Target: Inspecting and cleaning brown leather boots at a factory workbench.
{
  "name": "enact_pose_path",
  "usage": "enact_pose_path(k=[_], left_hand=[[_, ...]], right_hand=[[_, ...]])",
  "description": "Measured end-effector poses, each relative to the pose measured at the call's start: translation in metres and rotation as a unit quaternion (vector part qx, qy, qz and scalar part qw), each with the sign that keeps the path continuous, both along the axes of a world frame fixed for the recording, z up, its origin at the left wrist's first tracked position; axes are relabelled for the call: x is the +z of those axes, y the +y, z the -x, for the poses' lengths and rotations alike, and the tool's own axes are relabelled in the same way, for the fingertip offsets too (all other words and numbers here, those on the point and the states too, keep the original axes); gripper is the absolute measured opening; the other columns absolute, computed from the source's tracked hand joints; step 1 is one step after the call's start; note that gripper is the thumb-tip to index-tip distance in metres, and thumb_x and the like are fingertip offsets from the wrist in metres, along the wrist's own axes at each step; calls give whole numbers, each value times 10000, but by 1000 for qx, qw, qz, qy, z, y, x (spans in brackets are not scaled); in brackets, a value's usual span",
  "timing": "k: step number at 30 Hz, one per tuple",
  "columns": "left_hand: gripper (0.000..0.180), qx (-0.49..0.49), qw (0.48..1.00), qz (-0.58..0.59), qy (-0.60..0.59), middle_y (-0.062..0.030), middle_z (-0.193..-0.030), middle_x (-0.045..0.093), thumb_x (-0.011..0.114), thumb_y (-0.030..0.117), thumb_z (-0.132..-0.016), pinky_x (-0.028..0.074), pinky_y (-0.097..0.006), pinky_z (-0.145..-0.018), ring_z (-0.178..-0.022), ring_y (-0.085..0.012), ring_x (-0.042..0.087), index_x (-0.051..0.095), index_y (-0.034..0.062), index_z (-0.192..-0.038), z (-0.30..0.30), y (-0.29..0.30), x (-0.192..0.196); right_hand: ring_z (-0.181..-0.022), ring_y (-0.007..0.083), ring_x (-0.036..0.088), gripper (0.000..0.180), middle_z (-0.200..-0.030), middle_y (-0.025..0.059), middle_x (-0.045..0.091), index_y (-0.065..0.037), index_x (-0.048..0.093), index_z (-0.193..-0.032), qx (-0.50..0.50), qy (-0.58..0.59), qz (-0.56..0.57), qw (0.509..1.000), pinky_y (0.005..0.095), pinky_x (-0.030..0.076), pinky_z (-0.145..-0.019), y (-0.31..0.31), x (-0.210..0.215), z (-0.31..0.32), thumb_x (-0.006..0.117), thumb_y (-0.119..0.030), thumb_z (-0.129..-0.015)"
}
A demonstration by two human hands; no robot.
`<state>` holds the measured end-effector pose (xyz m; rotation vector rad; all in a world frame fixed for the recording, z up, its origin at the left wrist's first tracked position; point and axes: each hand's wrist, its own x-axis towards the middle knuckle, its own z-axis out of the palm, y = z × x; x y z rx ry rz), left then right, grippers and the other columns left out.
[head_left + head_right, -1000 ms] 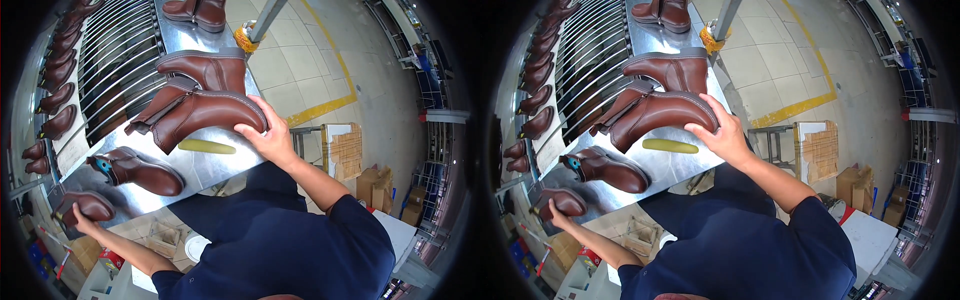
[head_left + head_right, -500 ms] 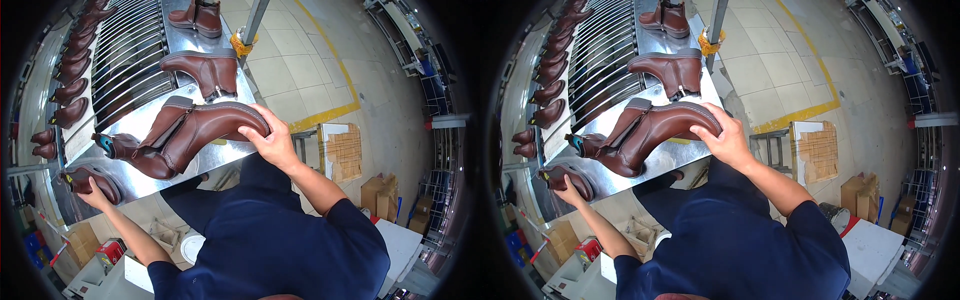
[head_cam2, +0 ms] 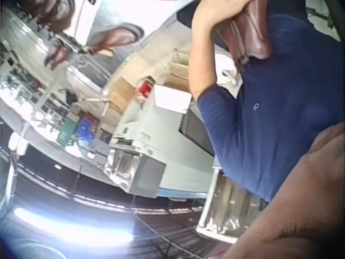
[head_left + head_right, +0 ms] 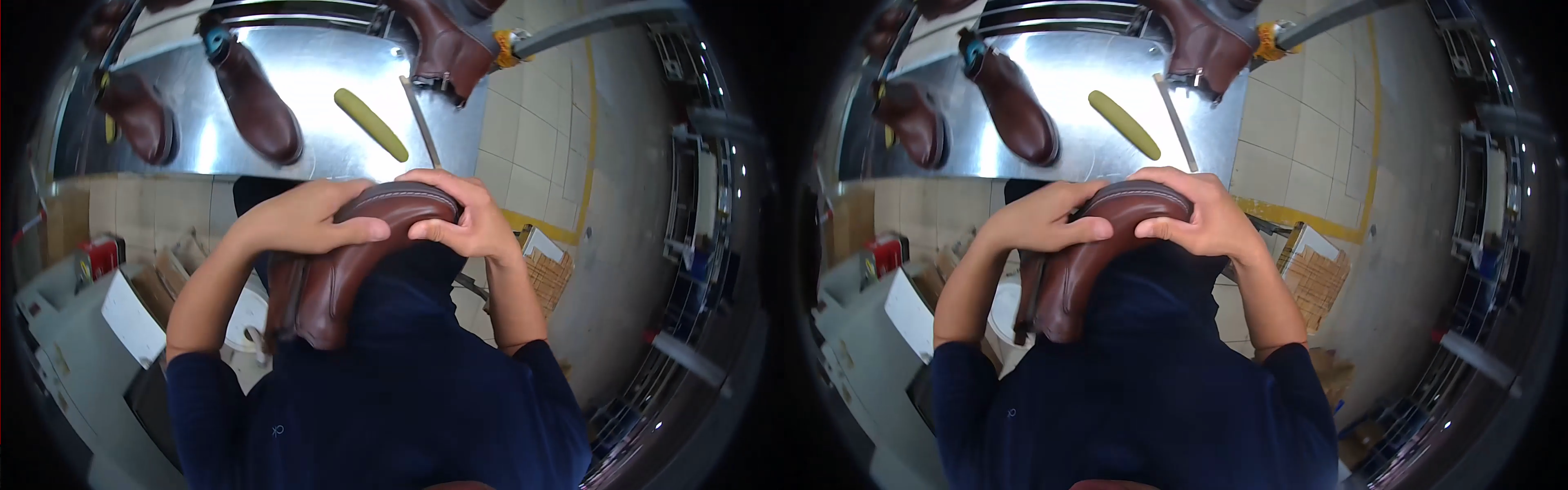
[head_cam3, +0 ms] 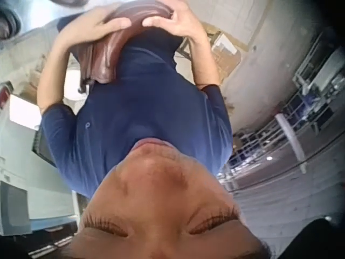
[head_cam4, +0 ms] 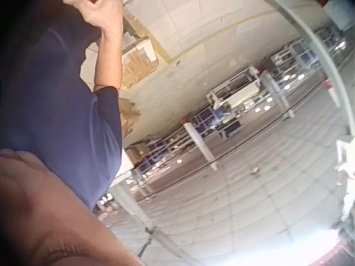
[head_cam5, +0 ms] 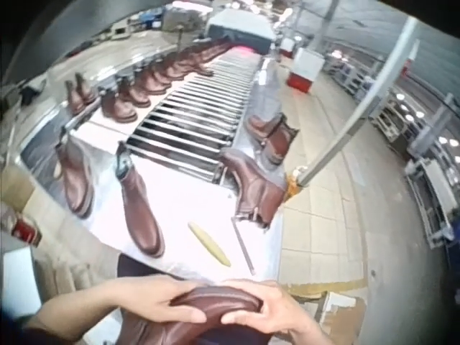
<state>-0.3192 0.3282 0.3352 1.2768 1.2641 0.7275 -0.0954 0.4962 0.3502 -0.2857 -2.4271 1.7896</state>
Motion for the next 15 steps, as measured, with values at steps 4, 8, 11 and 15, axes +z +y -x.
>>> enact_pose_path(k=[4,8,11,15], left_hand=[[644,150,977,34,-146,-168,-1017,753,727,544,-922,552,-361,-872,-952,-237,727,668,-2,-1259,-30,-21,-19],[624,227,972,36,-43,-155,-984,768,816,502,-844,566,-357,-845,-909,-228,745,718,2,-1204,-46,-26,-16],[622,247,966,45,-59,-155,-984,772,847,479,-815,569,-355,-845,-910,-229,750,728,3,-1197,-51,-29,-19],[578,259,963,20,-67,-157,-989,771,831,453,-844,565,-352,-849,-911,-225,742,730,8,-1201,-53,-33,-23]], right_hand=[[-1061,205,690,623,-1160,111,717,-14,618,-1360,-117,-46,93,988,335,539,-942,-22,-21,-6,848,-334,-877],[-1032,150,658,645,-1152,98,696,-23,520,-1433,-240,-87,226,940,294,544,-886,-55,-31,-10,802,-310,-930],[-1039,154,654,553,-1128,100,695,11,538,-1337,-283,-71,254,922,299,524,-926,-66,-32,-6,798,-251,-924],[-1037,138,645,496,-1109,92,694,26,554,-1273,-287,-67,287,912,292,509,-932,-65,-33,-7,806,-196,-907]])
